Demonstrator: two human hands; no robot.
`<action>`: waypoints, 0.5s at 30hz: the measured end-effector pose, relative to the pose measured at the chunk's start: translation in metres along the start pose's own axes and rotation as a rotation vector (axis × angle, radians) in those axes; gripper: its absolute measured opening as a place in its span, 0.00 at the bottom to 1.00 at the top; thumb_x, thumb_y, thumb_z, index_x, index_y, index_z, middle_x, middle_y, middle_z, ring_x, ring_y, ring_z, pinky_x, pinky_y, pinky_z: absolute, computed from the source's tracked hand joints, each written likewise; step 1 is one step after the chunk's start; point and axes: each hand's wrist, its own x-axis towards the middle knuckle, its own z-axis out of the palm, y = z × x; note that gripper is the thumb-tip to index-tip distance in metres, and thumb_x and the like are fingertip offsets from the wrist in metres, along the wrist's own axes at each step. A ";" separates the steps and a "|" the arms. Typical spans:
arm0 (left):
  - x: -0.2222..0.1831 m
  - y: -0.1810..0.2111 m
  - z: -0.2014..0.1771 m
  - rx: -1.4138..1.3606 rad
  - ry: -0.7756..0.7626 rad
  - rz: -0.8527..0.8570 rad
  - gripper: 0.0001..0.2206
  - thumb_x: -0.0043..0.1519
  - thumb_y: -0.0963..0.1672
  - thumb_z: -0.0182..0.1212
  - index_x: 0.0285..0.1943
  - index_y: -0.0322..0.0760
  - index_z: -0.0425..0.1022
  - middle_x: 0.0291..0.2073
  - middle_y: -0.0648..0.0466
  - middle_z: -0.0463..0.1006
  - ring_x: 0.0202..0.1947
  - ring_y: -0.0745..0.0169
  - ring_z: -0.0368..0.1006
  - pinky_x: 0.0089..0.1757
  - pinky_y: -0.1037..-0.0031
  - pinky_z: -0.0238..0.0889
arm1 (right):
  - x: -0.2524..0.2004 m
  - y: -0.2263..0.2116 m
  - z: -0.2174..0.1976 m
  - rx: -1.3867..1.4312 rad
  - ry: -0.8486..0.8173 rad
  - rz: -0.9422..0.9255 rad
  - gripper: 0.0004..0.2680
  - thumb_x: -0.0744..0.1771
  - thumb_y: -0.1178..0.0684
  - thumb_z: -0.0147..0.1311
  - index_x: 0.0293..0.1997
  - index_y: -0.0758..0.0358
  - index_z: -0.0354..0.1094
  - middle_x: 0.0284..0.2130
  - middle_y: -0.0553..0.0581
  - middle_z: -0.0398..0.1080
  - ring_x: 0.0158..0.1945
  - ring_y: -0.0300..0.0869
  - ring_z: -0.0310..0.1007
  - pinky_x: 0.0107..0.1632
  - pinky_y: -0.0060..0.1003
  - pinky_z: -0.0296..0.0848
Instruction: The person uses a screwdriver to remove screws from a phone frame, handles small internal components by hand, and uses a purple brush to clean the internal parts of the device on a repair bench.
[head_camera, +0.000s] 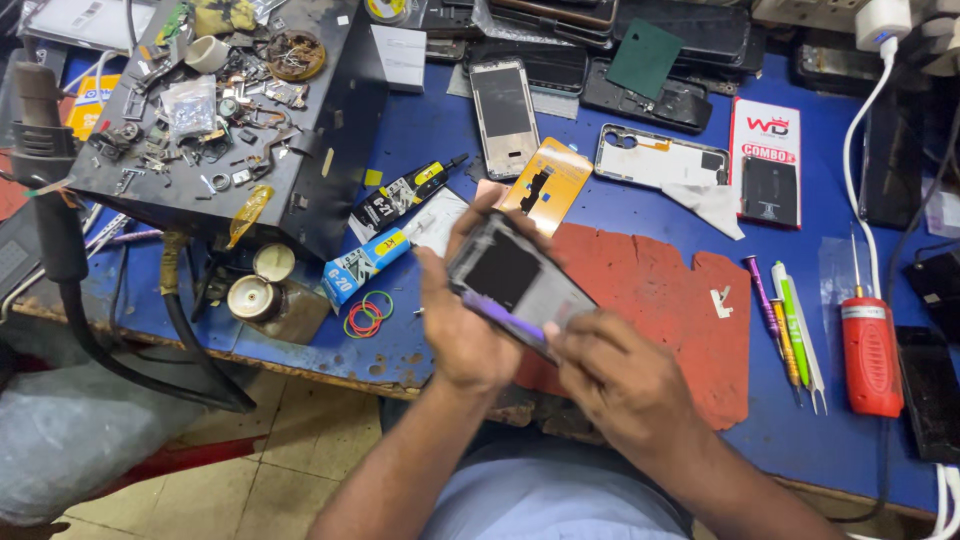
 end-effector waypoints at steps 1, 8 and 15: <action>0.006 0.009 -0.002 -0.032 0.038 0.020 0.34 0.71 0.60 0.43 0.75 0.33 0.60 0.54 0.45 0.75 0.54 0.51 0.74 0.56 0.56 0.70 | -0.004 0.000 -0.001 0.002 0.002 -0.004 0.07 0.64 0.62 0.61 0.45 0.65 0.75 0.39 0.56 0.74 0.35 0.43 0.78 0.36 0.35 0.76; 0.000 0.004 0.000 -0.075 0.059 -0.044 0.30 0.74 0.58 0.47 0.70 0.30 0.63 0.51 0.46 0.76 0.50 0.53 0.73 0.54 0.61 0.68 | -0.011 0.000 -0.001 -0.137 -0.002 -0.022 0.08 0.62 0.61 0.64 0.43 0.66 0.75 0.36 0.56 0.73 0.28 0.43 0.76 0.28 0.37 0.72; 0.016 0.037 -0.010 -0.001 0.060 0.059 0.31 0.71 0.58 0.49 0.71 0.31 0.64 0.50 0.46 0.77 0.51 0.51 0.74 0.54 0.57 0.71 | -0.013 0.003 -0.003 -0.095 -0.072 -0.005 0.08 0.62 0.61 0.63 0.43 0.64 0.75 0.35 0.54 0.72 0.27 0.41 0.76 0.28 0.36 0.74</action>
